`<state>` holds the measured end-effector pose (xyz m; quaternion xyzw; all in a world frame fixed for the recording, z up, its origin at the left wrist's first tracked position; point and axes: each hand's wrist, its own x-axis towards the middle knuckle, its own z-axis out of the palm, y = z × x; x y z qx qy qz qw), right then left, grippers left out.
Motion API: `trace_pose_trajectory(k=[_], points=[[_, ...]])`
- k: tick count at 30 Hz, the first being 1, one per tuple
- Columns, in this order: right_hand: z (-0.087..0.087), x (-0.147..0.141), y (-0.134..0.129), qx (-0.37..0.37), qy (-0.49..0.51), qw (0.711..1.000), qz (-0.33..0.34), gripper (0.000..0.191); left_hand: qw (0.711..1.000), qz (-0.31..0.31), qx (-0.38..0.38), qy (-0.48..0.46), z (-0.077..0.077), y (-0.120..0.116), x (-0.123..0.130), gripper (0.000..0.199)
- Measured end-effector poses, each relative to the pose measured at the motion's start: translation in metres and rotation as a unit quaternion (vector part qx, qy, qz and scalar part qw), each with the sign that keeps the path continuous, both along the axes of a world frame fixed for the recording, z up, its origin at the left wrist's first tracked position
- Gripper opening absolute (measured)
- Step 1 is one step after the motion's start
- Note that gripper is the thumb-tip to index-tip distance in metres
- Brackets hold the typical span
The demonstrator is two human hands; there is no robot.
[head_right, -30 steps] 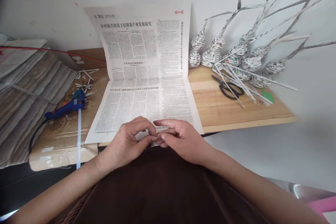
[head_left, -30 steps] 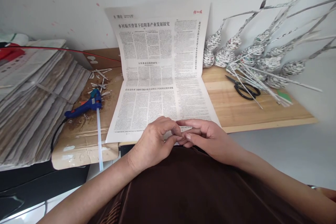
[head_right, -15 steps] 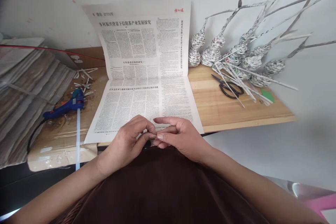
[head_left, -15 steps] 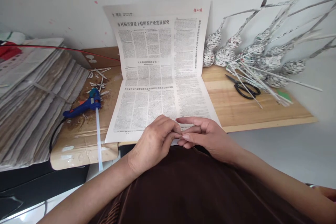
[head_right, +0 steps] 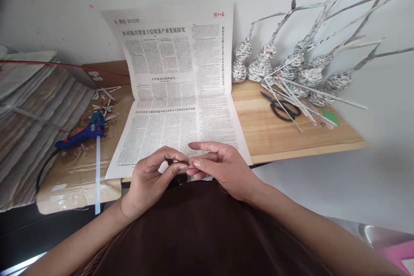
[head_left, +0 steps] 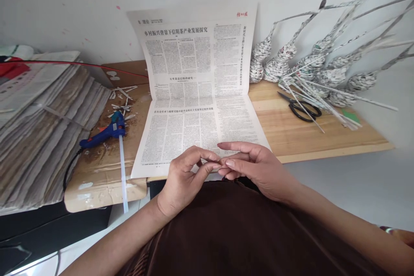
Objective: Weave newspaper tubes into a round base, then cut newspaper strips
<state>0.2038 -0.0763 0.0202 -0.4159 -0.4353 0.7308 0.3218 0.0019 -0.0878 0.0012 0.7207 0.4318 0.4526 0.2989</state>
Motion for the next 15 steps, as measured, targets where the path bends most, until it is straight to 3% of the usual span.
trace_pose_trajectory(k=[9, 15], points=[[0.0078, -0.0035, -0.0026, 0.052, -0.063, 0.997, -0.008, 0.043, 0.986, -0.034, 0.147, 0.067, 0.0045, -0.0003, -0.0052, 0.024], [0.0091, -0.0085, -0.006, 0.085, -0.085, 0.992, -0.021, 0.041, 0.98, -0.051, 0.16, 0.105, 0.0059, -0.0012, -0.0052, 0.021]])
